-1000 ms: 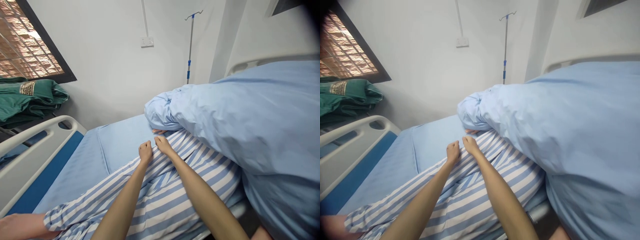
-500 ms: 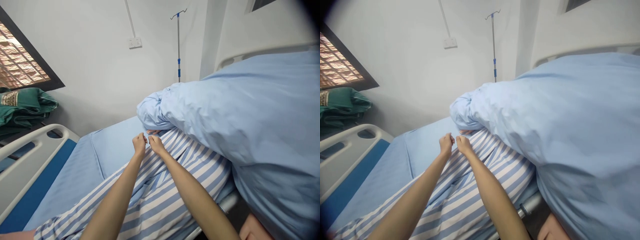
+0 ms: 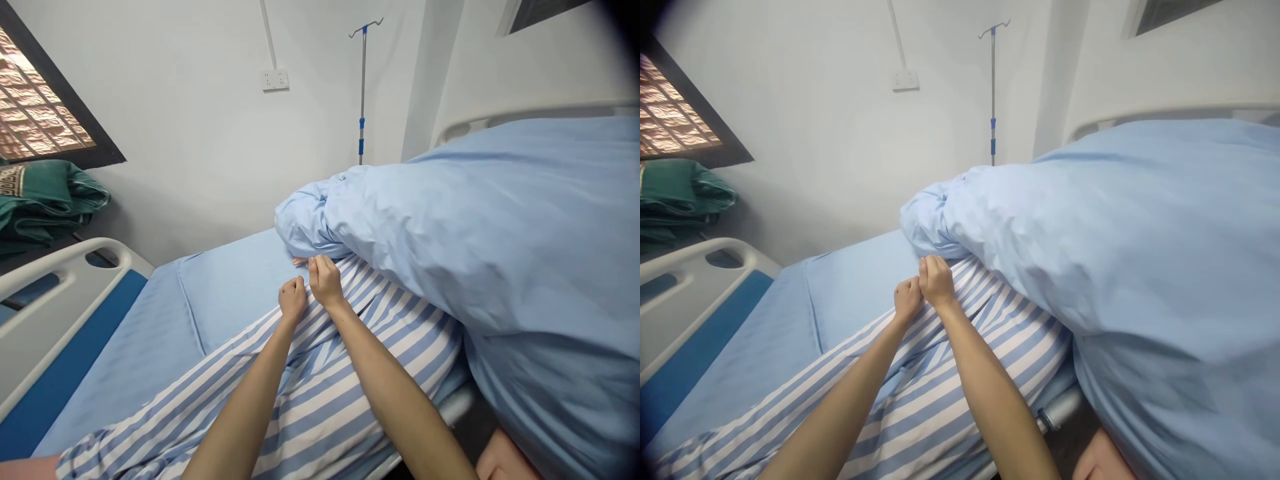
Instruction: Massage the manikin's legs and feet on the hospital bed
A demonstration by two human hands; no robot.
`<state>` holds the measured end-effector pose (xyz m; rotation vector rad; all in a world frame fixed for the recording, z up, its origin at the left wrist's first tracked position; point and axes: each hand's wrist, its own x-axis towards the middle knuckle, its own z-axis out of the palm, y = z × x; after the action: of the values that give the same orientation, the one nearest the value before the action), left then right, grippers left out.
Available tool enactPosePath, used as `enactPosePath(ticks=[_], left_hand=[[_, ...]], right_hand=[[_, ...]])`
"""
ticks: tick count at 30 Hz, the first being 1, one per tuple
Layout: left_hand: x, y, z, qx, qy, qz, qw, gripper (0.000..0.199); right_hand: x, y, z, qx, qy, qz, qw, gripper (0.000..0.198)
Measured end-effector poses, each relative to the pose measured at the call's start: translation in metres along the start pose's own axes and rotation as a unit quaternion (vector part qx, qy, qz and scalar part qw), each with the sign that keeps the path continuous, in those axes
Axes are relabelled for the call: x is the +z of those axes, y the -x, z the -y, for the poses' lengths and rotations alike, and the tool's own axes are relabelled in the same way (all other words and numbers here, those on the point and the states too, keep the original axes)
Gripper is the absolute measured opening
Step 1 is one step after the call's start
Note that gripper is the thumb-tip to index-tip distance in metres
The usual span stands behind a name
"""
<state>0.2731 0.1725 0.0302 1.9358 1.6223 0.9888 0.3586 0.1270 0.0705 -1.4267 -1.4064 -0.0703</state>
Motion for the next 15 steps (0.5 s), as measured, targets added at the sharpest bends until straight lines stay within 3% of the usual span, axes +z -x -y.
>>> enactPosePath(ticks=[4, 9, 11, 15], left_hand=[[0.003, 0.001, 0.004, 0.035, -0.019, -0.004, 0.999, 0.040], [0.003, -0.002, 0.005, 0.036, -0.013, -0.006, 0.999, 0.038], [0.004, -0.010, -0.001, 0.030, 0.029, -0.004, 0.999, 0.035], [0.013, -0.029, -0.026, -0.015, 0.178, -0.039, 0.983, 0.029]], right_hand=[[0.009, 0.001, -0.009, 0.031, -0.009, -0.002, 0.999, 0.031], [0.033, 0.000, -0.031, 0.131, -0.018, 0.108, 0.985, 0.029], [0.037, -0.001, -0.039, 0.150, -0.056, 0.119, 0.980, 0.031], [0.039, -0.003, -0.050, 0.189, -0.138, 0.074, 0.969, 0.037]])
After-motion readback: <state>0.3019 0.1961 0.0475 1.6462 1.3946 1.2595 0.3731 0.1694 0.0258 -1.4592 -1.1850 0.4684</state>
